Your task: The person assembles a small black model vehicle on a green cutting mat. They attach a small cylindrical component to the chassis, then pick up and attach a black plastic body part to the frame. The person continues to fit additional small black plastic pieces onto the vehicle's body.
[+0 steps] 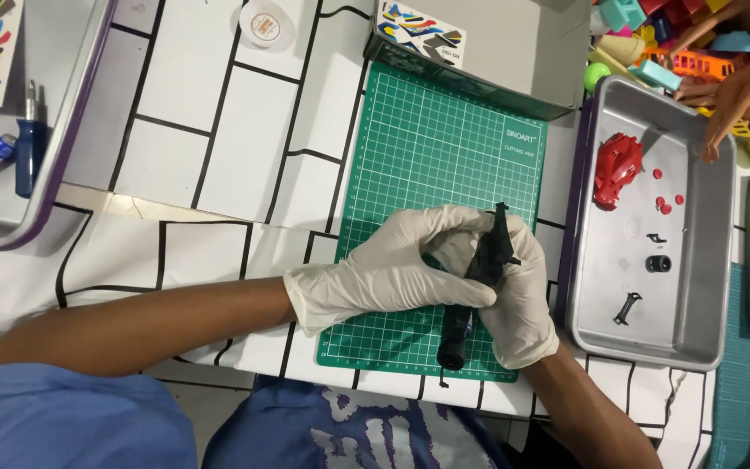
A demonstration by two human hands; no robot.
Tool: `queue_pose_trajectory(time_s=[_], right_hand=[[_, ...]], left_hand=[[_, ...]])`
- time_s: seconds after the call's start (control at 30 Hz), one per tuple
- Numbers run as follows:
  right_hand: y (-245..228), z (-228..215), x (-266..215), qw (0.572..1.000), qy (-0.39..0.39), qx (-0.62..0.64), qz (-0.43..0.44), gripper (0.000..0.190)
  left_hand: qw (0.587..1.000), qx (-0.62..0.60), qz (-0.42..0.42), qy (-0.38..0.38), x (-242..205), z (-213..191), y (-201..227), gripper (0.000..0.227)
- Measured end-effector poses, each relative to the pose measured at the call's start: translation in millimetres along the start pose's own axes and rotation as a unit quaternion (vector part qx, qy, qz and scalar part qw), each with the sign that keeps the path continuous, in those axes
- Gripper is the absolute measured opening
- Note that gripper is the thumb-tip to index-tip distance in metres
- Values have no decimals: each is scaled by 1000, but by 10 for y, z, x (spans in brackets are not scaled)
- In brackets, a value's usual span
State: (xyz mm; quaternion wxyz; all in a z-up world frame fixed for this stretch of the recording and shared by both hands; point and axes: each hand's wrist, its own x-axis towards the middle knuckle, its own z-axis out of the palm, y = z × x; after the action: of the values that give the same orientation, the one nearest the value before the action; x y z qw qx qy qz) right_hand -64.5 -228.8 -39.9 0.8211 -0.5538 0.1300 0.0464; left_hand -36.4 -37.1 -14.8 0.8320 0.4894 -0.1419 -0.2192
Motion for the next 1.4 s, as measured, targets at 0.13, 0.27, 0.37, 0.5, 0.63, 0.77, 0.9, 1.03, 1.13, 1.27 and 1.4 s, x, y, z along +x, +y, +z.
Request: queue_pose_trajectory(time_s=[0.13,0.27,0.37,0.5,0.63,0.77,0.9,1.03,1.13,1.27,1.4], right_hand=[[87,-156,29,999,13,-32,1,16],[79,-191,49,999,-12,-29,-9,19],[61,-171,30,1000,-11,-17,-17,21],[21,-102,-32,1000,-16,3,-25,24],[-5,1,-95,999,-24,12,-25,26],[-74,117,-112,998,-32,31,-38,29],[-143,306,-116,997,-60,0,-45,34],[-228,385,-131,994,-52,-91,-45,27],[-316,576,-172,989,-44,-137,-36,23],[-379,705,-148,979,-46,-199,-16,21],[-340,485,-105,980,-77,-182,26,19]], left_hand=[[1000,-6,-2,6,-28,21,-30,70],[1000,-6,-7,-4,-30,18,-20,70],[1000,-3,-11,-5,-73,21,-42,69],[1000,3,-21,13,-32,-24,19,64],[1000,22,-3,15,-50,-26,15,62],[1000,20,-5,16,-38,-42,67,59],[1000,7,-13,18,-81,-37,180,58],[1000,-8,-7,27,-68,-53,221,59],[998,-49,-22,22,-61,-71,202,57],[999,29,-21,16,-57,-80,170,60],[995,76,-70,6,-47,-75,267,65]])
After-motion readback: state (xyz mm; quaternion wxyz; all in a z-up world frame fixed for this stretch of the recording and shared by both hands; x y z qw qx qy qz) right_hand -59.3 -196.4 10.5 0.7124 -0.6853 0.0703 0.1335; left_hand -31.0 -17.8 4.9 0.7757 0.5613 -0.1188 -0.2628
